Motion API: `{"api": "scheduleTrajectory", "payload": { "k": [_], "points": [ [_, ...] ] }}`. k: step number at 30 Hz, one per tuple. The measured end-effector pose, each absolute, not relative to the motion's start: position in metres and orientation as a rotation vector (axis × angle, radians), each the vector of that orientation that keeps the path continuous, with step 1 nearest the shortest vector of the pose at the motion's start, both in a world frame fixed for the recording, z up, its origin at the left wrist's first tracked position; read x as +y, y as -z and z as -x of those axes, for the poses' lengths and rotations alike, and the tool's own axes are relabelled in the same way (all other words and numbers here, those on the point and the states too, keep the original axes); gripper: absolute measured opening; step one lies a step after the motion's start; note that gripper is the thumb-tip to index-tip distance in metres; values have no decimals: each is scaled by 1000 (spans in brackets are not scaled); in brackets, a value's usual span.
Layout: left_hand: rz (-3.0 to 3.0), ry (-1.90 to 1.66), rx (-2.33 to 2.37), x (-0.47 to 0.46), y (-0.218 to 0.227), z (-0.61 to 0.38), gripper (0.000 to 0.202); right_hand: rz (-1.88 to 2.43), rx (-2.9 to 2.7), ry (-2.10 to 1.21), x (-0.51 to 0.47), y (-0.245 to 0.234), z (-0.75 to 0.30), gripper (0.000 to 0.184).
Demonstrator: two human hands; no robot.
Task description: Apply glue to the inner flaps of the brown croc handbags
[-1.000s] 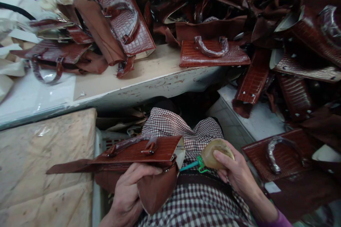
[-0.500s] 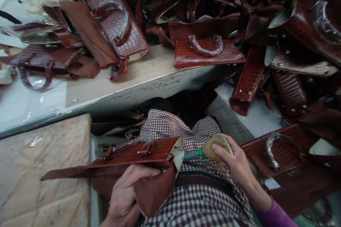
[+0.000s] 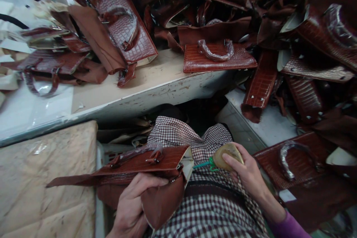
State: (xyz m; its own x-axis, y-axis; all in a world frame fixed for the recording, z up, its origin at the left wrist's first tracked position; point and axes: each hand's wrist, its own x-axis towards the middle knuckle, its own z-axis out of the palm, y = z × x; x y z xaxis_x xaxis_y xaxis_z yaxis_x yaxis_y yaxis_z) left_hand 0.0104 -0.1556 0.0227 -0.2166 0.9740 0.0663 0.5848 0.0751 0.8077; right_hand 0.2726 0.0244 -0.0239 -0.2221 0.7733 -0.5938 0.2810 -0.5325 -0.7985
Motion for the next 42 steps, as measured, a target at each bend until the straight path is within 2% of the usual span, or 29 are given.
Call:
{"api": "scheduleTrajectory", "payload": {
  "k": [4,12,16,21,30,42],
  "points": [
    [-1590,-1043,1833,-151,-27,-11,20,1688,-1311,-1677,26,27,-271,58],
    [-1434,-1092,1893,-156,-28,-18,23,1673,-1181,-1674,20,30,-278,54],
    [-1434,-1059,1906,-155,-30,-17,21,1606,-1135,-1726,22,32,-275,51],
    [-1467,-1040,1897,-154,-28,-14,18,1666,-1231,-1741,23,29,-261,59],
    [-1564,-1066,1855,-151,-27,-11,18,1532,-1055,-1958,9,25,-265,44],
    [-1457,-1018,1925,-154,-27,-15,20,1531,-859,-1972,-3,18,-268,44]
  ]
}}
